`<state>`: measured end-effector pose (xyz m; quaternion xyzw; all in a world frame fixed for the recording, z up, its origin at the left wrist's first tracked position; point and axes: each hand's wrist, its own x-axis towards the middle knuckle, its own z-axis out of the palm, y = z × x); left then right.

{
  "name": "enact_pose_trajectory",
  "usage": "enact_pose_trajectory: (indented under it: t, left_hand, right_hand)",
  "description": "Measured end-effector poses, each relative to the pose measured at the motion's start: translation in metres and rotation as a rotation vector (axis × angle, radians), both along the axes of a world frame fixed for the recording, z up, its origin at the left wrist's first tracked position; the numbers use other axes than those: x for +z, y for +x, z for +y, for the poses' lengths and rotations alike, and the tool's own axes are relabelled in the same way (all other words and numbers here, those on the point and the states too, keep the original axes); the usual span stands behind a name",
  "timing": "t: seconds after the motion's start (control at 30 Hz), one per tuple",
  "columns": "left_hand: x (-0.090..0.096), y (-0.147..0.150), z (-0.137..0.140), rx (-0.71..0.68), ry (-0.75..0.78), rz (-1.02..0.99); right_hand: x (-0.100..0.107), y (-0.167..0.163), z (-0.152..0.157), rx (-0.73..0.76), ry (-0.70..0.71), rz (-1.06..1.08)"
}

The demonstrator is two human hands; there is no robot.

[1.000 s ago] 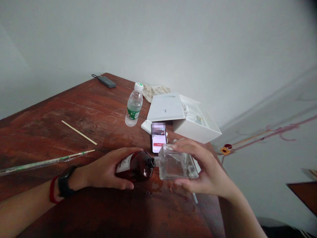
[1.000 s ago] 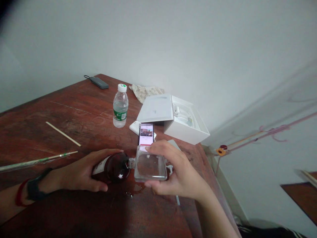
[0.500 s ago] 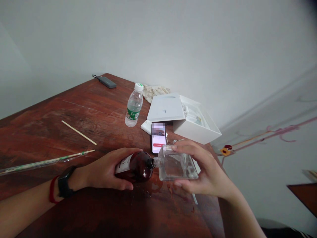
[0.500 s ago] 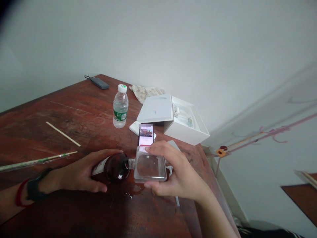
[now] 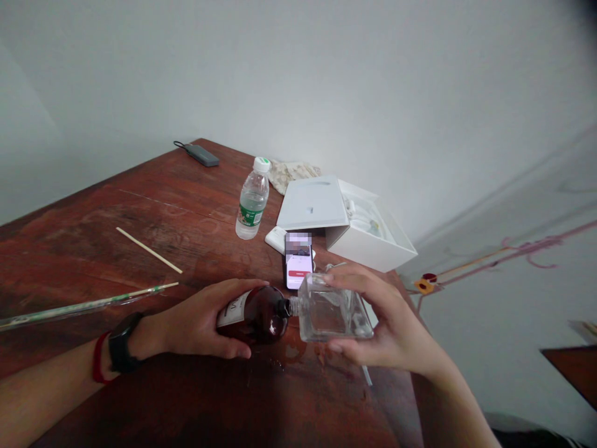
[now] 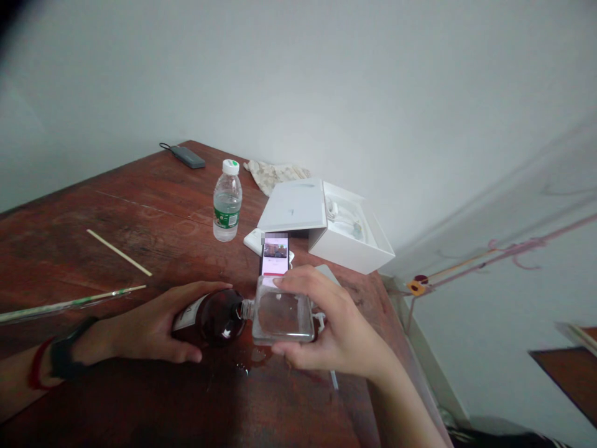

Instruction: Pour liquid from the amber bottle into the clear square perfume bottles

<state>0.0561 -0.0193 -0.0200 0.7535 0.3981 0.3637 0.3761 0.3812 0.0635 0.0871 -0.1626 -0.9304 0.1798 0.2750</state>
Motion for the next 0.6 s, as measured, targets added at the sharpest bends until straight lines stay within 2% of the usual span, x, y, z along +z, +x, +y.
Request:
enact_pose_trajectory:
  t: [0.2, 0.6]
  left_hand:
    - [0.0003, -0.0001, 0.0003, -0.012, 0.018, -0.016]
    - [0.003, 0.0003, 0.0002, -0.016, 0.01, -0.016]
  right_hand:
    - [0.0009, -0.0009, 0.0004, 0.023, 0.026, 0.006]
    - [0.0025, 0.0, -0.0005, 0.007, -0.006, -0.013]
